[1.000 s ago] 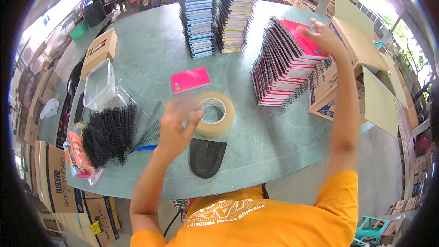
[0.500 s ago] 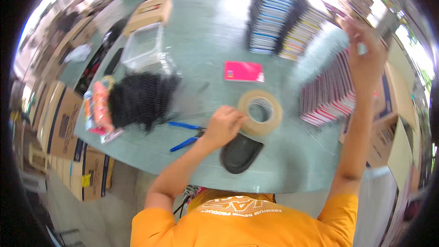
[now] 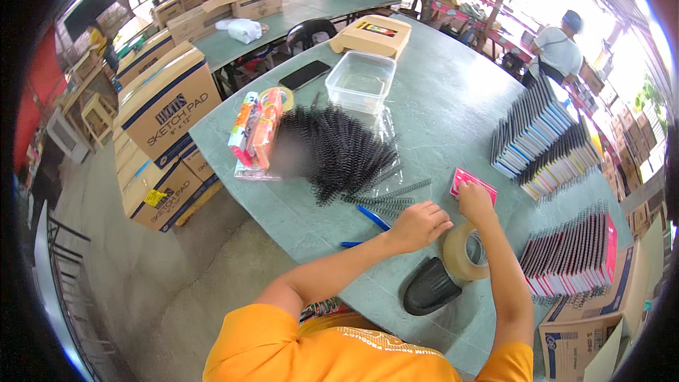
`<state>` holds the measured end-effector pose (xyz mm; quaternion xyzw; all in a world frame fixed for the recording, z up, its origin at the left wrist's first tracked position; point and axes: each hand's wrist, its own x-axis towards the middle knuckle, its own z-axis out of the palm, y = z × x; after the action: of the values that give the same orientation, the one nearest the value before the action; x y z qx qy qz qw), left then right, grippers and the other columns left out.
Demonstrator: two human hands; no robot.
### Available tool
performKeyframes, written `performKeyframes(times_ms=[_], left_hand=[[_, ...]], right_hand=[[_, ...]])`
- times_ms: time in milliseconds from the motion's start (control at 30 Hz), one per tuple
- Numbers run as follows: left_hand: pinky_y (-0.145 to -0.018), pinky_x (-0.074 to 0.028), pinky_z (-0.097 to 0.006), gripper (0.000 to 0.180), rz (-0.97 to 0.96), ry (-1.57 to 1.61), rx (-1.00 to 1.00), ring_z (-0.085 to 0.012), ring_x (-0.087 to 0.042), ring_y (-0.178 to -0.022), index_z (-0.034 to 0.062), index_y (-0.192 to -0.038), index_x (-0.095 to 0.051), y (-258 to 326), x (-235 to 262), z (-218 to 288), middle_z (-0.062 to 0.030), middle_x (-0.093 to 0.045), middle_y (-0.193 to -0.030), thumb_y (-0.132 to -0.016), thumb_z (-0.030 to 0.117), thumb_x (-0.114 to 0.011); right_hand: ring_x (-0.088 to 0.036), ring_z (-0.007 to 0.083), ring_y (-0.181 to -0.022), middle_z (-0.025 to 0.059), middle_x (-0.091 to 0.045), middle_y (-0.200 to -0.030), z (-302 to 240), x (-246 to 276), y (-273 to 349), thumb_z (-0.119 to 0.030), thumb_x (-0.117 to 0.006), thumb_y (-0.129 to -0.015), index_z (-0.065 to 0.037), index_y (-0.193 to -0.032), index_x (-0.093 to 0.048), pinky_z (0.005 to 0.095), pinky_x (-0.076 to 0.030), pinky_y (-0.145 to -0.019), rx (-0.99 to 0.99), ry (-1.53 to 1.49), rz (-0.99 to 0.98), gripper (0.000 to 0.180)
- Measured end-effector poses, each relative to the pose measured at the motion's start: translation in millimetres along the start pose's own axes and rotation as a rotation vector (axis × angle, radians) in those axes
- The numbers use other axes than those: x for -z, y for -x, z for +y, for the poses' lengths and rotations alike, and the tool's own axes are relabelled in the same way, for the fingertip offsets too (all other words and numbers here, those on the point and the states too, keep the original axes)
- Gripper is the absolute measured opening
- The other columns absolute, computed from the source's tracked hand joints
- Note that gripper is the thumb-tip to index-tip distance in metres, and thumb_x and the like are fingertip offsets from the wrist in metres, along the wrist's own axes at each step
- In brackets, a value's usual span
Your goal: The person manually inserts spiral coils into the punched edges of small pink notebooks and stacks them onto a pile.
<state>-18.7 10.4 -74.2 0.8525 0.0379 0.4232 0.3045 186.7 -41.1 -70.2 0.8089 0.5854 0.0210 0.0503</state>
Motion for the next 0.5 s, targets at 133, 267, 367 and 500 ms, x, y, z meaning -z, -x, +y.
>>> performKeyframes(times_ms=[133,267,367,500], left_hand=[[-0.066,-0.047,-0.034,0.016,-0.062,-0.002,0.039,-0.0229,-0.058,-0.077,0.0047,-0.088,-0.063,-0.3,-5.2,-1.3,-0.0084,-0.061,-0.079,-0.081,0.019,-0.065],[-0.073,-0.047,-0.03,0.028,0.15,0.697,0.599,-0.015,-0.058,-0.089,0.0035,-0.104,-0.06,-13.9,-11.3,9.3,-0.0077,-0.063,-0.09,-0.081,0.018,-0.067],[-0.078,-0.046,-0.029,0.035,-0.04,1.344,0.678,-0.0131,-0.057,-0.094,0.0028,-0.11,-0.058,-29.2,-12.2,13.7,-0.0077,-0.063,-0.096,-0.079,0.015,-0.069],[-0.081,-0.046,-0.029,0.036,-0.365,0.96,0.436,-0.0137,-0.058,-0.092,0.0037,-0.109,-0.059,-48.6,-8.7,30.5,-0.0081,-0.065,-0.096,-0.076,0.013,-0.071]], right_hand=[[-0.062,0.0323,-0.083,0.0178,-0.063,-0.092,18.9,20.6,23.9,-0.006,-0.059,-0.076,-0.001,-0.098,-0.058,0.0394,-0.05,-0.07,0.035,-0.313,0.152,0.023],[-0.061,0.0241,-0.091,0.0117,-0.062,-0.101,2.6,63.7,69.8,-0.003,-0.055,-0.083,-0.002,-0.11,-0.054,0.0348,-0.05,-0.078,-0.21,-1.278,0.425,0.027],[-0.056,0.02,-0.1,0.0091,-0.057,-0.111,-16.8,52.2,118.1,-0.01,-0.057,-0.087,-0.002,-0.116,-0.049,0.0345,-0.046,-0.086,-0.04,-2.048,0.608,0.031],[-0.056,0.0194,-0.098,0.0089,-0.057,-0.107,-5.4,45.1,178.5,-0.014,-0.061,-0.085,0.001,-0.115,-0.048,0.0324,-0.045,-0.087,-0.087,-1.852,0.641,0.036]])
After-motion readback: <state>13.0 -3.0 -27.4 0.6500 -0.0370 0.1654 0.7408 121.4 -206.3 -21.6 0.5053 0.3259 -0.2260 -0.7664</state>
